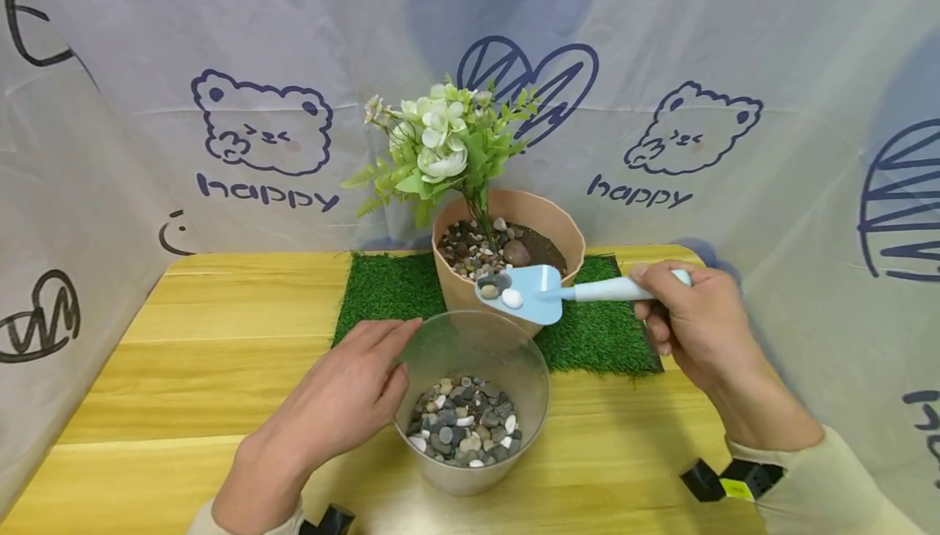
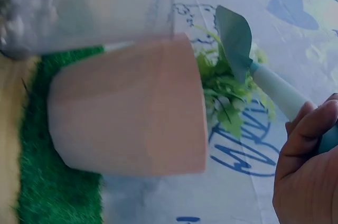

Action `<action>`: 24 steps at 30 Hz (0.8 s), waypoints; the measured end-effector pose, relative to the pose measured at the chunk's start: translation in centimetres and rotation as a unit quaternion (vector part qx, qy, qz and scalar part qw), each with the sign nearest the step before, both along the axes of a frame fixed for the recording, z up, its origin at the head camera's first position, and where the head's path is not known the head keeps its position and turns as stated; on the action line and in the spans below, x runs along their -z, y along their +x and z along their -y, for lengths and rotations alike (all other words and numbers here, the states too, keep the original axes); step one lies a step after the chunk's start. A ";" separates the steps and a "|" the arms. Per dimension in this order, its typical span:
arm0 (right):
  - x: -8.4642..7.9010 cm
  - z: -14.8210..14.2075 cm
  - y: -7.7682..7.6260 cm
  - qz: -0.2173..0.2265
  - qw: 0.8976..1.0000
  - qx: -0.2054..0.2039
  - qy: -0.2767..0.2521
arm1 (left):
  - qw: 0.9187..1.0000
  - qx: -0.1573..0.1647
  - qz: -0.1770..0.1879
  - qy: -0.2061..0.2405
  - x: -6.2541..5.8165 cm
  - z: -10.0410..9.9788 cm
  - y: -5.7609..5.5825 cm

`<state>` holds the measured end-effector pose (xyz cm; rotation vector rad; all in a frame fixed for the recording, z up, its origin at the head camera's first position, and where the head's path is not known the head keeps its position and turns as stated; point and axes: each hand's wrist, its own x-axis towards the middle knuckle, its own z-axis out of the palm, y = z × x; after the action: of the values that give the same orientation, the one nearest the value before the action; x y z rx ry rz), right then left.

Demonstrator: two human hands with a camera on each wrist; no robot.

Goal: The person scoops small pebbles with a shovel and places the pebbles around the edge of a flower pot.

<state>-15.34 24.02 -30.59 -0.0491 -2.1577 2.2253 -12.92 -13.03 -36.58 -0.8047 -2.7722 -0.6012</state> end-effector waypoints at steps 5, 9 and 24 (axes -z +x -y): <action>-1.1 -1.2 -1.8 -0.012 0.999 0.036 -0.021 | 1.000 0.002 0.002 -0.001 0.0 0.0 0.0; -1.8 -1.7 -3.6 -0.023 0.997 0.070 0.004 | 1.000 0.002 0.008 0.001 -0.1 0.0 0.0; -2.6 -1.4 -7.9 -0.015 0.971 0.162 0.173 | 1.000 -0.004 0.018 -0.003 0.0 0.0 0.0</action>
<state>-23.28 25.43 -28.00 -0.3282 -2.2907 1.6483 -12.90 -13.05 -36.53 -0.7902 -2.8104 -0.6128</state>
